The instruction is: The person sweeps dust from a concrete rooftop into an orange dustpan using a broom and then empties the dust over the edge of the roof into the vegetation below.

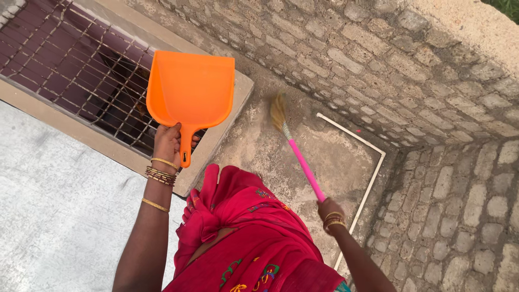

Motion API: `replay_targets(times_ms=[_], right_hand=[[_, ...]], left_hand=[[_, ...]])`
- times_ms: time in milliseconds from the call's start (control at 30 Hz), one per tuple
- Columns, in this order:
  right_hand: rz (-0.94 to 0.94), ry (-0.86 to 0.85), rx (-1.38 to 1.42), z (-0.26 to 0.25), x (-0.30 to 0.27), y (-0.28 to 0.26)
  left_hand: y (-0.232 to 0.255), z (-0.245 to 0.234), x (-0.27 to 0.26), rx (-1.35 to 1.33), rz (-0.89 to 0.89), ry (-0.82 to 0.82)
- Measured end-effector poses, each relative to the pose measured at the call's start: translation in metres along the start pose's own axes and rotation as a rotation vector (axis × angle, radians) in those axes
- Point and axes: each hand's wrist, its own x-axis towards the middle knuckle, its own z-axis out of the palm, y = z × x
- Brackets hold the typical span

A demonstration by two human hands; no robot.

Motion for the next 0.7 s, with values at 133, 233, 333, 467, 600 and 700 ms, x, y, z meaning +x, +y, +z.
replay_targets(times_ms=[133, 233, 333, 467, 600, 700], right_hand=[[-0.134, 0.015, 0.023, 0.011, 0.004, -0.023], [-0.174, 0.016, 0.023, 0.007, 0.025, -0.045], [-0.156, 0.008, -0.036, -0.017, 0.057, -0.059], [-0.056, -0.04, 0.048, -0.049, 0.083, -0.046], [-0.119, 0.031, -0.015, -0.078, 0.096, -0.027], [-0.164, 0.038, -0.081, -0.114, 0.099, -0.022]], left_hand=[[0.001, 0.015, 0.025, 0.004, 0.026, -0.025], [-0.003, 0.032, 0.049, 0.014, 0.02, 0.057], [-0.006, 0.051, 0.073, 0.01, 0.002, 0.002], [0.001, 0.07, 0.106, -0.025, 0.052, -0.073], [-0.002, 0.077, 0.127, -0.049, 0.086, 0.037], [-0.003, 0.08, 0.136, -0.091, 0.118, 0.061]])
